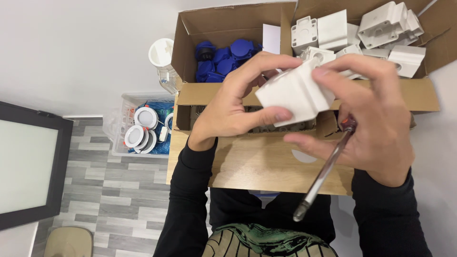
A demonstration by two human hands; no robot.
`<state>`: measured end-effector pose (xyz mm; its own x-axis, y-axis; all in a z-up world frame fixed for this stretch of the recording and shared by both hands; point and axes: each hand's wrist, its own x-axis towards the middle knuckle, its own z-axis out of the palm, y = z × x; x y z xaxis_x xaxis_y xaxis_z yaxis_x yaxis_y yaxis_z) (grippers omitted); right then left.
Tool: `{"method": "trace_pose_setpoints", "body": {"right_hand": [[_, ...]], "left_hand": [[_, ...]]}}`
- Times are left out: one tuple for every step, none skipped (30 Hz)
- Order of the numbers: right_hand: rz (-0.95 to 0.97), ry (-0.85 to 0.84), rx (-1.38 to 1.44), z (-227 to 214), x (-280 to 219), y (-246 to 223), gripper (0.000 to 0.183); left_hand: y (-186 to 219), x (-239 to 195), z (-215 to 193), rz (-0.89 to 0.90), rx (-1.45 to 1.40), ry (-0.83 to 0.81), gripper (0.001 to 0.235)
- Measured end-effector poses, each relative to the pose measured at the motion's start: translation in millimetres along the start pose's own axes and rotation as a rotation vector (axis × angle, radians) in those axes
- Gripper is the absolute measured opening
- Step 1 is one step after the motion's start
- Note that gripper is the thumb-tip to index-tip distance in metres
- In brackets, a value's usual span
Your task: Assembling electrical socket components using a screwdriver
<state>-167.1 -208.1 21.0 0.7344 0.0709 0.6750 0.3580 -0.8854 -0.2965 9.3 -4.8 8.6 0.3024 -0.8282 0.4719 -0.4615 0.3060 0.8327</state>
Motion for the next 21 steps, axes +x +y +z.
{"method": "trace_pose_setpoints", "body": {"right_hand": [[-0.002,0.000,0.000,0.4,-0.8,0.7,0.085],[0.022,0.002,0.004,1.0,-1.6,1.5,0.082],[0.047,0.002,0.007,1.5,-2.4,2.1,0.079],[0.044,0.002,0.007,1.9,-1.0,2.4,0.079],[0.036,-0.002,0.007,2.3,0.2,2.8,0.080],[0.029,-0.006,0.007,2.7,1.4,3.3,0.082],[0.027,-0.006,0.007,2.2,0.3,5.4,0.082],[0.023,-0.009,0.000,1.7,-0.9,7.6,0.081],[0.020,-0.012,-0.006,1.5,-1.9,9.7,0.081],[0.019,-0.012,-0.006,1.8,-3.0,12.9,0.081],[-0.005,-0.006,-0.005,2.0,-4.4,16.0,0.074],[-0.029,-0.001,-0.005,2.3,-6.0,19.1,0.067],[-0.029,-0.001,-0.005,3.3,-7.4,20.1,0.067],[-0.027,0.013,-0.012,4.4,-8.8,21.1,0.059],[-0.024,0.026,-0.019,5.3,-10.3,22.1,0.052],[-0.024,0.026,-0.019,5.3,-9.9,21.5,0.052],[-0.027,0.028,-0.018,5.2,-9.2,21.1,0.052],[-0.031,0.030,-0.017,5.2,-8.5,20.7,0.052],[-0.031,0.031,-0.017,5.2,-9.1,21.1,0.052],[-0.014,0.021,-0.028,5.2,-9.7,21.4,0.052],[0.003,0.010,-0.039,5.3,-10.5,21.6,0.052]], "left_hand": [[3.0,-0.4,0.8,0.001,0.002,0.002,0.059],[5.8,-0.7,1.5,0.035,0.061,0.046,0.058],[8.8,-1.3,2.2,0.069,0.119,0.091,0.056],[9.3,-2.0,2.7,0.070,0.120,0.093,0.056],[9.9,-2.5,3.3,0.115,0.217,0.129,0.054],[10.4,-2.9,4.0,0.160,0.313,0.165,0.053],[11.9,-3.9,4.7,0.161,0.314,0.166,0.053],[13.2,-4.7,5.4,0.177,0.360,0.185,0.050],[14.6,-5.6,5.8,0.192,0.407,0.203,0.046],[15.1,-6.2,5.8,0.193,0.408,0.203,0.046],[15.6,-7.1,6.1,0.196,0.413,0.209,0.045],[16.1,-8.0,6.5,0.199,0.417,0.215,0.045],[15.3,-8.6,7.4,0.198,0.417,0.215,0.045],[14.6,-9.1,8.3,0.203,0.414,0.219,0.045],[13.9,-9.7,9.2,0.207,0.409,0.223,0.045],[14.0,-10.2,9.8,0.207,0.409,0.223,0.045],[14.0,-10.5,10.1,0.217,0.409,0.230,0.044],[14.1,-10.7,10.5,0.228,0.409,0.236,0.043],[14.8,-11.5,10.7,0.228,0.410,0.236,0.043],[15.5,-12.2,10.9,0.233,0.397,0.235,0.046],[16.2,-13.2,11.2,0.238,0.383,0.234,0.049]]}}
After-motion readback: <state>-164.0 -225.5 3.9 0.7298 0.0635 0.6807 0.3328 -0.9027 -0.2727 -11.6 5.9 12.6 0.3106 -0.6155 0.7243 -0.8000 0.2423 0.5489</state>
